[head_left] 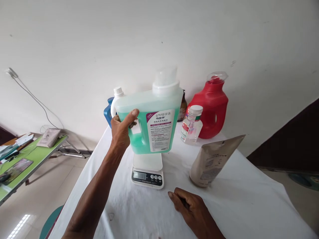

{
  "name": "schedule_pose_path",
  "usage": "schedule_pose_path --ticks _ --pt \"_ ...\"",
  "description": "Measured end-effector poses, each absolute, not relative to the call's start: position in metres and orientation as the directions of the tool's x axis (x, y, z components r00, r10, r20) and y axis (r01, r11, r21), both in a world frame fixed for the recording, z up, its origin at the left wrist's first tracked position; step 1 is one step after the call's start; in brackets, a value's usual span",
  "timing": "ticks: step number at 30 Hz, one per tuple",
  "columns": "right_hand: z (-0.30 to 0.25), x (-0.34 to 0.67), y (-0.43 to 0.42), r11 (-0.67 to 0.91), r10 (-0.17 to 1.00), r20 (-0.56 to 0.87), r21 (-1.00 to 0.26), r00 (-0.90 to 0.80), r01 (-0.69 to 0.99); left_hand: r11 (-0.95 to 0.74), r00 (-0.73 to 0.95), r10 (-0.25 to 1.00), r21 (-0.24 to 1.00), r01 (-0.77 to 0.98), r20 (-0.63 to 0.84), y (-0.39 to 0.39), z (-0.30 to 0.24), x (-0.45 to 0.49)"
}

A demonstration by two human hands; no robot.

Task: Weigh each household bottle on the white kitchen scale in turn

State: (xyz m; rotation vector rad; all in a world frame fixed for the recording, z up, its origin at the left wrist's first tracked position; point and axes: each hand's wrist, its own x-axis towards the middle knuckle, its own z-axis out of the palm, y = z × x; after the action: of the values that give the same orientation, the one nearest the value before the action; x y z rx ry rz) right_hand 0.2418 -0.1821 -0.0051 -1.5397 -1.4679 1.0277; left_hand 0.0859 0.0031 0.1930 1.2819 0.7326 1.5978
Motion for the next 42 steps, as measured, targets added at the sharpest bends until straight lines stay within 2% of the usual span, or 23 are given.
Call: schedule_pose_path --ticks 20,36,42 --pt "-0.003 0.243 -0.18 -0.098 0.995 -0.095 -0.903 0.028 0.419 -0.327 -0.092 0.945 0.905 -0.272 0.314 0.011 0.148 0.045" --pt "-0.006 0.243 -0.183 -0.11 0.994 -0.108 -0.901 0.027 0.42 -0.309 -0.017 0.951 0.941 -0.135 0.31 0.007 0.149 0.052" --pt "-0.003 0.243 -0.183 -0.095 0.995 -0.091 -0.893 0.031 0.441 -0.353 0.089 0.928 0.931 -0.088 0.361 0.005 0.152 0.04"
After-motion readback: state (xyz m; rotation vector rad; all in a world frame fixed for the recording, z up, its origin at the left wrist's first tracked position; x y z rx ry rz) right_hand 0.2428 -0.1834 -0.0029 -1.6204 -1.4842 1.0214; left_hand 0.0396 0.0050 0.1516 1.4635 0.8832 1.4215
